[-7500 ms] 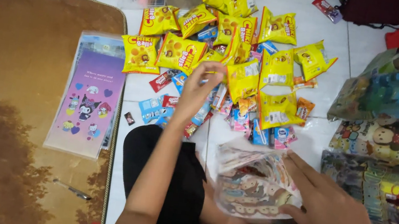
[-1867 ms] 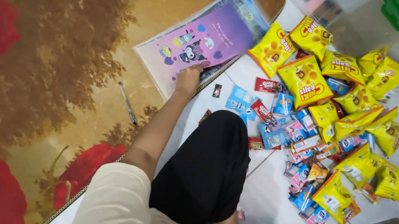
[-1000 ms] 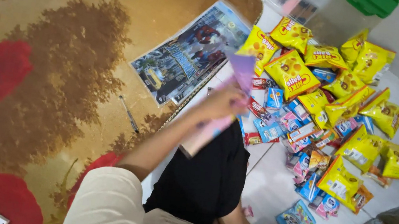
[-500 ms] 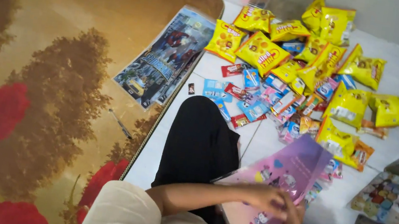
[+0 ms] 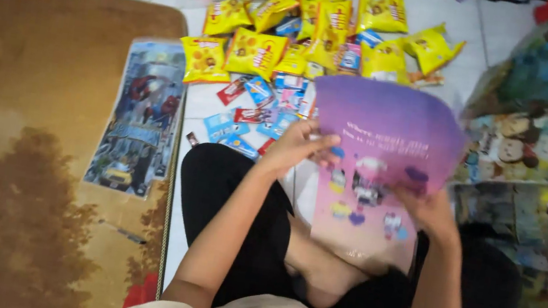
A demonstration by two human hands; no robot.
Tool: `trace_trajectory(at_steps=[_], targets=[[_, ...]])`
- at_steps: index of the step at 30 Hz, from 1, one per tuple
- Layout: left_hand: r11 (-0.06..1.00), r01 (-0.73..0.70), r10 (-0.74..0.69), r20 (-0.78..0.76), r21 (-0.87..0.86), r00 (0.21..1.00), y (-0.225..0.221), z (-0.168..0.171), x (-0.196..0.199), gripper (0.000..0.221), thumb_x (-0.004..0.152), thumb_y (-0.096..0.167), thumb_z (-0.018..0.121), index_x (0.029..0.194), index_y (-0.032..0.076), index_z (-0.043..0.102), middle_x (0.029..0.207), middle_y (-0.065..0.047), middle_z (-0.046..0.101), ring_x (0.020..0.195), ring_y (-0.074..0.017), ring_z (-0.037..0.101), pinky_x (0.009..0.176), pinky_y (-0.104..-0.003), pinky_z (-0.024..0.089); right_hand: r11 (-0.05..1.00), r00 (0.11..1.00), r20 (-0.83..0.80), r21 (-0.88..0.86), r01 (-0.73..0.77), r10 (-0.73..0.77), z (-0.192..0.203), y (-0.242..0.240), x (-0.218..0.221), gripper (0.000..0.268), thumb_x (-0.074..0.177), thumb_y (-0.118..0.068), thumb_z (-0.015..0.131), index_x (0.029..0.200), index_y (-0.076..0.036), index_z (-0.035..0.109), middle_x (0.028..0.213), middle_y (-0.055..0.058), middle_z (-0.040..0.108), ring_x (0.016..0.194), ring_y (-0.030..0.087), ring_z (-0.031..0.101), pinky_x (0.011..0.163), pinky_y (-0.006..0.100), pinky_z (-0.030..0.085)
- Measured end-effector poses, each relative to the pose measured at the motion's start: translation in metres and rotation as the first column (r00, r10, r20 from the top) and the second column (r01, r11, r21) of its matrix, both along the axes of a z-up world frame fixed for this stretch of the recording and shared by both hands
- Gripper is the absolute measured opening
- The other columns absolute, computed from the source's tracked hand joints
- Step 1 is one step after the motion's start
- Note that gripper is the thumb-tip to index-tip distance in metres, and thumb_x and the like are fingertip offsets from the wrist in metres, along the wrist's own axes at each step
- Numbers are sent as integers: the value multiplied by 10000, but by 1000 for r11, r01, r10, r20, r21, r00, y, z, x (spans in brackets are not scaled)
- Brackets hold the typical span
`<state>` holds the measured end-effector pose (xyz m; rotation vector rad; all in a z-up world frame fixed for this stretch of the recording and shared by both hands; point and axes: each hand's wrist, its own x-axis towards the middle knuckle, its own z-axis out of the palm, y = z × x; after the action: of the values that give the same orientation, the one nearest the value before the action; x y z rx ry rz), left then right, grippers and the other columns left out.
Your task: Packing individual snack bags and sticker sheets into larger plastic gift bags.
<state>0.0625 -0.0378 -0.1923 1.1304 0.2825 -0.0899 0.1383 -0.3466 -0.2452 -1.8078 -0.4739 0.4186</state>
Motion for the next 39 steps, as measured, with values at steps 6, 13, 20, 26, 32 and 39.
trace_trajectory(at_steps=[6, 13, 20, 26, 32, 39], targets=[[927, -81, -146, 549, 367, 823, 0, 103, -17, 157, 911, 32, 771, 1062, 73, 778, 1099, -122, 714, 1043, -215, 709, 893, -394, 610, 942, 636, 734, 15, 335, -238, 92, -15, 4, 540, 958, 7, 843, 586, 49, 453, 571, 237, 380, 559, 440, 351, 627, 473, 331], [795, -92, -252, 464, 600, 849, 9, 49, -41, 291, 944, -57, 643, 1101, 135, 794, 1121, -94, 761, 1104, -282, 706, 991, -428, 540, 983, 649, 755, -34, 183, -94, 30, -6, -27, 192, 1032, -185, 660, 1156, -44, 700, 1183, 184, 683, 1252, 378, 587, 1282, 519, 193], [752, -101, -25, 181, 652, 983, -3, -151, -42, 360, 921, -59, 635, 1099, 194, 819, 1145, -67, 779, 1155, -286, 695, 1008, -392, 536, 945, 993, -54, 306, 117, -105, -69, 19, -63, 375, 922, 217, 501, 1278, 132, 587, 1438, 199, 559, 1223, 194, 521, 1117, 384, 458], [681, 76, -31, -76, 728, 997, -2, -158, -39, 441, 869, 363, 820, 1263, 185, 732, 1309, -101, 714, 1225, -367, 656, 1039, -498, 522, 898, 926, 136, -233, 374, -351, -159, -4, -30, 463, 749, -425, 979, 1027, -110, 781, 895, 81, 708, 884, 232, 651, 888, 369, 512], [679, -118, 105, 63, 724, 992, -2, -176, -41, 250, 861, 319, 849, 1047, 156, 807, 1195, -10, 759, 1166, -283, 690, 1007, -408, 535, 882, 921, -56, -314, 350, -386, -237, -19, -16, 539, 674, -443, 1026, 710, -78, 632, 651, 29, 638, 641, 123, 506, 621, 290, 430], [556, -132, 107, 87, 821, 990, -3, -165, -44, 359, 652, 285, 949, 939, 133, 795, 1104, 36, 762, 1090, -262, 713, 973, -389, 556, 953, 969, -37, -196, 231, -243, -130, 28, -39, 526, 652, -298, 990, 650, -27, 540, 654, 76, 545, 706, 190, 500, 728, 336, 427]])
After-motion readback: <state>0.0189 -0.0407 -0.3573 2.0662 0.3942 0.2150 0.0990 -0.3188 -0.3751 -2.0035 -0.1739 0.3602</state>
